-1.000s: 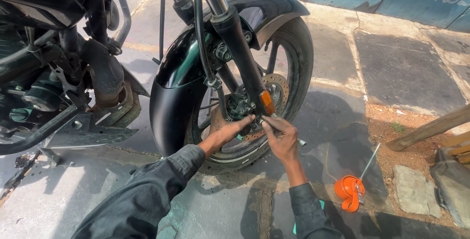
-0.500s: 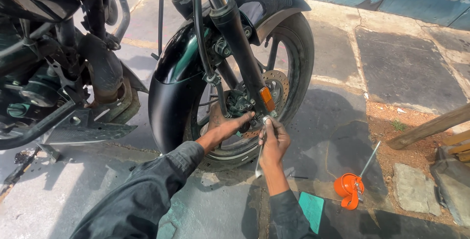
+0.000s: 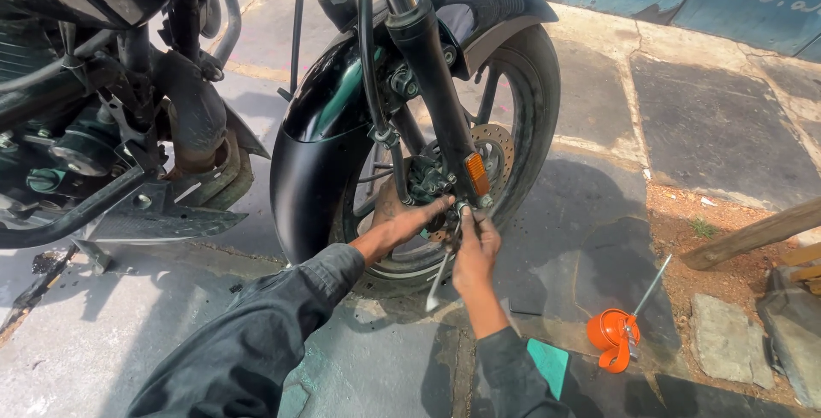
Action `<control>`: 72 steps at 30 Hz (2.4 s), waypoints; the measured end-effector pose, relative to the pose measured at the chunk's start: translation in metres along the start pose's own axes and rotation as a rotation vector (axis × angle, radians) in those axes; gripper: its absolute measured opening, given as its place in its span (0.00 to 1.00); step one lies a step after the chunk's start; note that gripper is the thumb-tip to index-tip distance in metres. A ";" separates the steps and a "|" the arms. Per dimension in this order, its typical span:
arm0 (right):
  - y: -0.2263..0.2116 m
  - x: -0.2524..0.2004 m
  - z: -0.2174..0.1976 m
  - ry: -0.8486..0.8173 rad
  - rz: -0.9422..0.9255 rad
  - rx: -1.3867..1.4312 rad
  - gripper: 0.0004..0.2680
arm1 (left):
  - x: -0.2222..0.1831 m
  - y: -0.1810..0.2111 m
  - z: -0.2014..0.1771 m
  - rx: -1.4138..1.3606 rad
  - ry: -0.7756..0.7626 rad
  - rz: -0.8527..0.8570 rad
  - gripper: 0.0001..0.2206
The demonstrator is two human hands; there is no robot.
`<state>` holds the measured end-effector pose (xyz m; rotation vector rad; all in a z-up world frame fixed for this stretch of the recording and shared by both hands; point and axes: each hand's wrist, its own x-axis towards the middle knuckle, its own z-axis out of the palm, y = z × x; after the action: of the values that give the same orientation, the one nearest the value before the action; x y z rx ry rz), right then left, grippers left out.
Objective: The person works on the front brake caliper of a motorcycle, removing and handling the caliper assembly by hand, then repositioning it on the brake disc and tightening its bolts using a spanner. They repeatedly pick up small bolts from the ground and fit them into the caliper while steadying the wheel with the other hand.
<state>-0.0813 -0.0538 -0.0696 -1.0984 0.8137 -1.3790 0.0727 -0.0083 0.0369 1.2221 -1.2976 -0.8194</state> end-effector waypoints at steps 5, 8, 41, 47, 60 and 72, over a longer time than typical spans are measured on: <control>0.027 -0.009 -0.011 0.160 0.115 0.368 0.07 | -0.006 0.010 -0.001 0.123 0.000 -0.069 0.15; 0.001 -0.003 -0.022 0.138 -0.164 -0.094 0.08 | 0.000 0.009 -0.004 0.110 0.027 -0.016 0.19; -0.029 0.012 -0.014 -0.181 -0.413 -0.702 0.06 | 0.001 -0.007 -0.005 0.144 0.021 -0.062 0.25; 0.003 -0.011 -0.004 0.301 0.371 0.491 0.05 | -0.001 -0.008 -0.003 0.110 0.024 -0.096 0.28; -0.013 0.017 -0.017 -0.120 -0.247 -0.361 0.06 | -0.009 -0.028 0.013 0.233 0.277 0.262 0.33; -0.026 0.008 -0.020 -0.055 -0.364 -0.353 0.08 | -0.008 -0.046 0.024 0.370 0.337 0.230 0.41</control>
<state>-0.1079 -0.0611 -0.0504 -1.6139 0.8673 -1.5296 0.0562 -0.0154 -0.0131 1.3961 -1.3109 -0.1977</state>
